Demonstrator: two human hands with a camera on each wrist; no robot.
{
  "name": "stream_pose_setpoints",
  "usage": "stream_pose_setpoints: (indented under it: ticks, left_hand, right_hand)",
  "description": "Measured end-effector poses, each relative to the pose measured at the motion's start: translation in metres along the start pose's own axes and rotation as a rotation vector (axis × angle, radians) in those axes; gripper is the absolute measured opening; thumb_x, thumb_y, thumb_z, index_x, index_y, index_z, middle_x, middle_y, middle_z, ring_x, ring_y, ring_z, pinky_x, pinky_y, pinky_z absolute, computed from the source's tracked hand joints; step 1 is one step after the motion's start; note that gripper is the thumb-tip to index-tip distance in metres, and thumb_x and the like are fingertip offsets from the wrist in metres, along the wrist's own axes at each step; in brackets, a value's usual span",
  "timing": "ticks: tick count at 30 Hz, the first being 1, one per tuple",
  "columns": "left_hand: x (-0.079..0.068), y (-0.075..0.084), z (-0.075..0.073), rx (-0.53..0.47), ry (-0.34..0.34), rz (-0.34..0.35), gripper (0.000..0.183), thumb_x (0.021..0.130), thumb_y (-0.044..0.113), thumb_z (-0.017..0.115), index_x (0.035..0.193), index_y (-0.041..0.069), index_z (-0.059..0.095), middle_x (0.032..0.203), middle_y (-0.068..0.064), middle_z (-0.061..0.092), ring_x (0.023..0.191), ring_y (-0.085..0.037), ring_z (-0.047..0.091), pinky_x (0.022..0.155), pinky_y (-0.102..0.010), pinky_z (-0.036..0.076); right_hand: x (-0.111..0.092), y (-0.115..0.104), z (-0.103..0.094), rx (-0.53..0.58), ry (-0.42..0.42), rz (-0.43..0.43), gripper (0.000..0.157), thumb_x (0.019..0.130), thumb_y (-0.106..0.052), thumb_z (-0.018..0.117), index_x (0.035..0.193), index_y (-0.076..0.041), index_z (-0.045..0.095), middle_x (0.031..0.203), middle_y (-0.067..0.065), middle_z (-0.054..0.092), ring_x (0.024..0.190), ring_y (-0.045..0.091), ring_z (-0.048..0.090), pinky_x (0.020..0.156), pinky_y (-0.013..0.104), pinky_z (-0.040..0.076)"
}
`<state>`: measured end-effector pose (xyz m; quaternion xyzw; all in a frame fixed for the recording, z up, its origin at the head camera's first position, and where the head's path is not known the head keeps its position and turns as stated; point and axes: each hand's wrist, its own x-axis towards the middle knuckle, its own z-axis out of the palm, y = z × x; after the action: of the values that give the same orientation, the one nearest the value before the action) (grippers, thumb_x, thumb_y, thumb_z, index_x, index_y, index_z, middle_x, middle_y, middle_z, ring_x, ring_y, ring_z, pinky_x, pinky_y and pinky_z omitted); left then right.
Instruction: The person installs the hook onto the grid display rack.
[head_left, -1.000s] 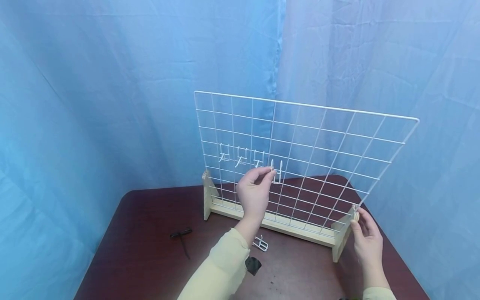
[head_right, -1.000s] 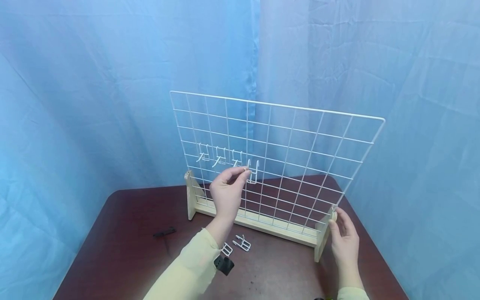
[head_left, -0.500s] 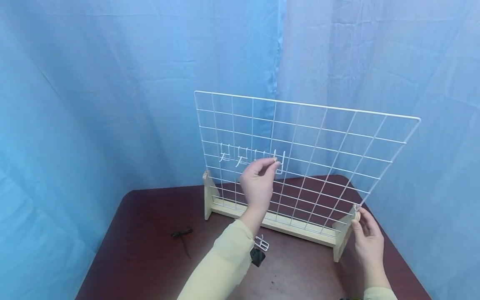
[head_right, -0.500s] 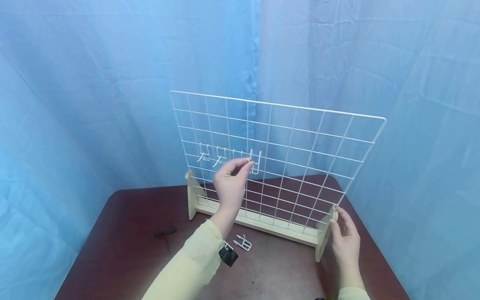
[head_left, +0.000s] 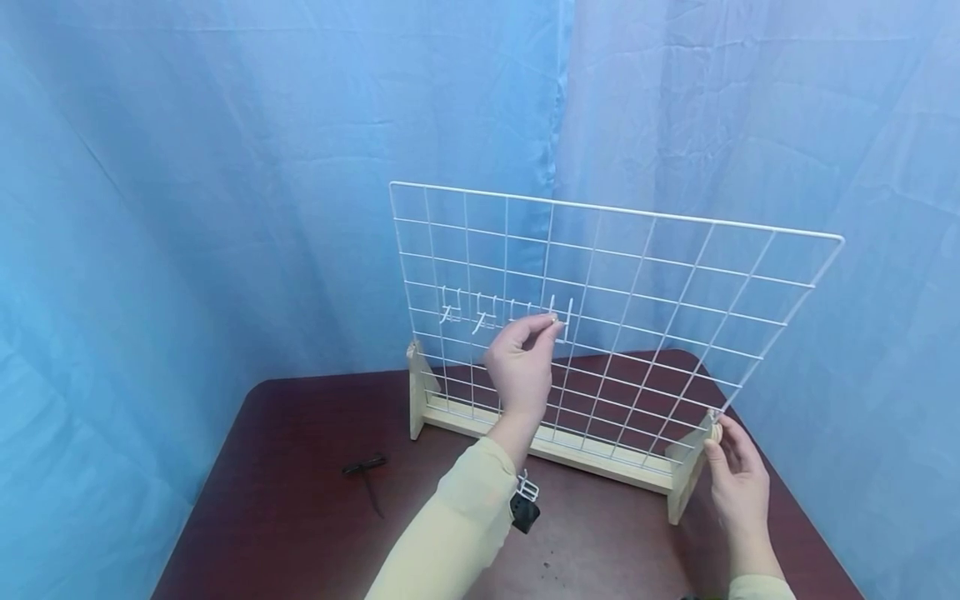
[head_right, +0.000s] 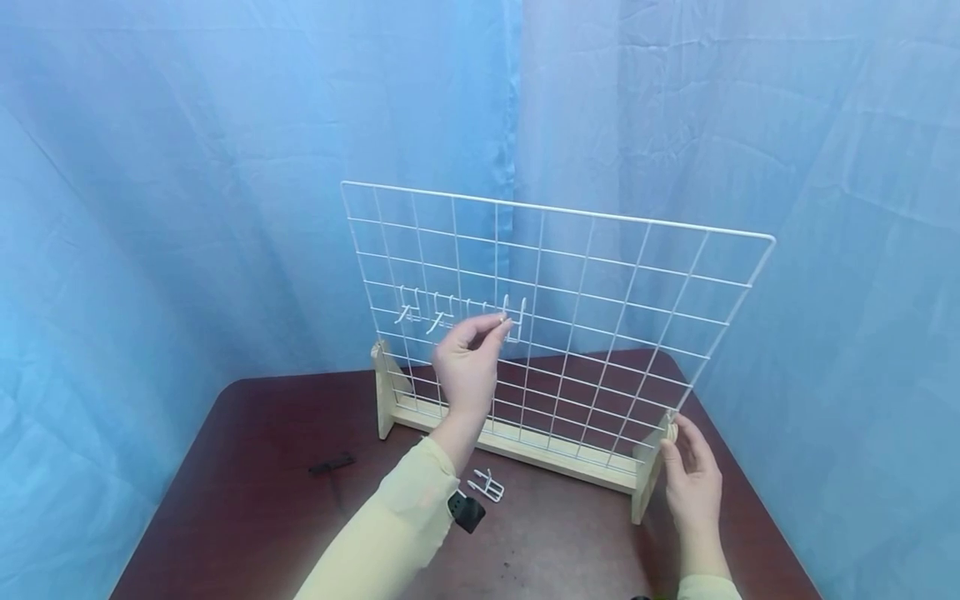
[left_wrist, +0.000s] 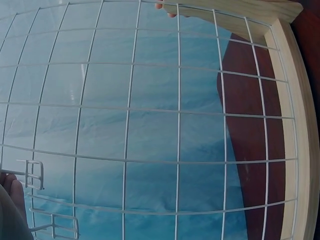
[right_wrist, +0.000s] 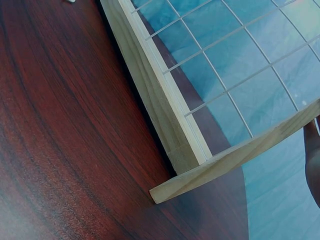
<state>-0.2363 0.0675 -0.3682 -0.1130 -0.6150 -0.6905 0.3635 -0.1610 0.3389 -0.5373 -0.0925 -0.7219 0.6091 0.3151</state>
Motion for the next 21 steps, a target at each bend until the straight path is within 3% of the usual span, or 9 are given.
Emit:
stream_pose_setpoints:
  ticks: [5,21]
  left_hand:
    - [-0.002,-0.001,0.002,0.010,0.008,0.011,0.009,0.077,-0.002,0.081,0.084,0.001,0.077,0.086,-0.007,0.075,0.077,-0.017,0.071,0.069,-0.026,0.060]
    - [-0.018,-0.013,0.001,0.016,0.014,0.007,0.011,0.076,-0.006,0.080,0.084,0.001,0.077,0.087,-0.007,0.075,0.083,-0.017,0.072,0.075,-0.025,0.059]
  right_hand:
    - [-0.001,-0.001,0.000,0.026,-0.007,0.009,0.042,0.097,0.005,0.056,0.137,-0.006,0.057,0.138,-0.006,0.058,0.124,0.001,0.051,0.098,0.010,0.041]
    - [-0.002,-0.003,0.001,-0.048,0.003,-0.001,0.041,0.098,-0.002,0.058,0.139,-0.008,0.056,0.137,-0.010,0.057,0.125,0.002,0.050,0.098,0.010,0.041]
